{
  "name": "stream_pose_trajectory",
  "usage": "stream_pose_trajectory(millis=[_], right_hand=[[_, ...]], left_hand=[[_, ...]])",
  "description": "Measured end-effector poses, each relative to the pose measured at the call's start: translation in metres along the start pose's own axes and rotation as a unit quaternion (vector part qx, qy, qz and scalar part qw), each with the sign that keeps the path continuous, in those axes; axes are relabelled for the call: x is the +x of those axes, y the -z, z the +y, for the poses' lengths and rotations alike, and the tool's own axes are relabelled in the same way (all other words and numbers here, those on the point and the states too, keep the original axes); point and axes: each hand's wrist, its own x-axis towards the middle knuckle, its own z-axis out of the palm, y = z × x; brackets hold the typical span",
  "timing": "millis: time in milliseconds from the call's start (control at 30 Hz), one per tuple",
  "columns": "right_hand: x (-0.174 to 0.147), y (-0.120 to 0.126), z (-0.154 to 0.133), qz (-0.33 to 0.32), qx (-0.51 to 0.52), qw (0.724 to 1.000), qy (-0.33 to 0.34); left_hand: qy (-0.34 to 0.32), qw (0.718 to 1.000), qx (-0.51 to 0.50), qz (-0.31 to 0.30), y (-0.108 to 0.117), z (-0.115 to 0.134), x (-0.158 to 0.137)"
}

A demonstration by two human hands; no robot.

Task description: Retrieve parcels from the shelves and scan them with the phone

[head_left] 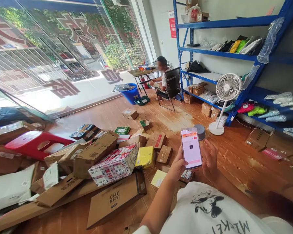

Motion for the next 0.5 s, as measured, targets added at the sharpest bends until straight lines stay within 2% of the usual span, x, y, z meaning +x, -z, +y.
stream_pose_trajectory(millis=[500], right_hand=[[0.01,0.006,-0.001,-0.029,0.016,0.999,-0.025]], left_hand=[[-0.007,1.0,-0.015,-0.025,-0.011,0.004,-0.003]])
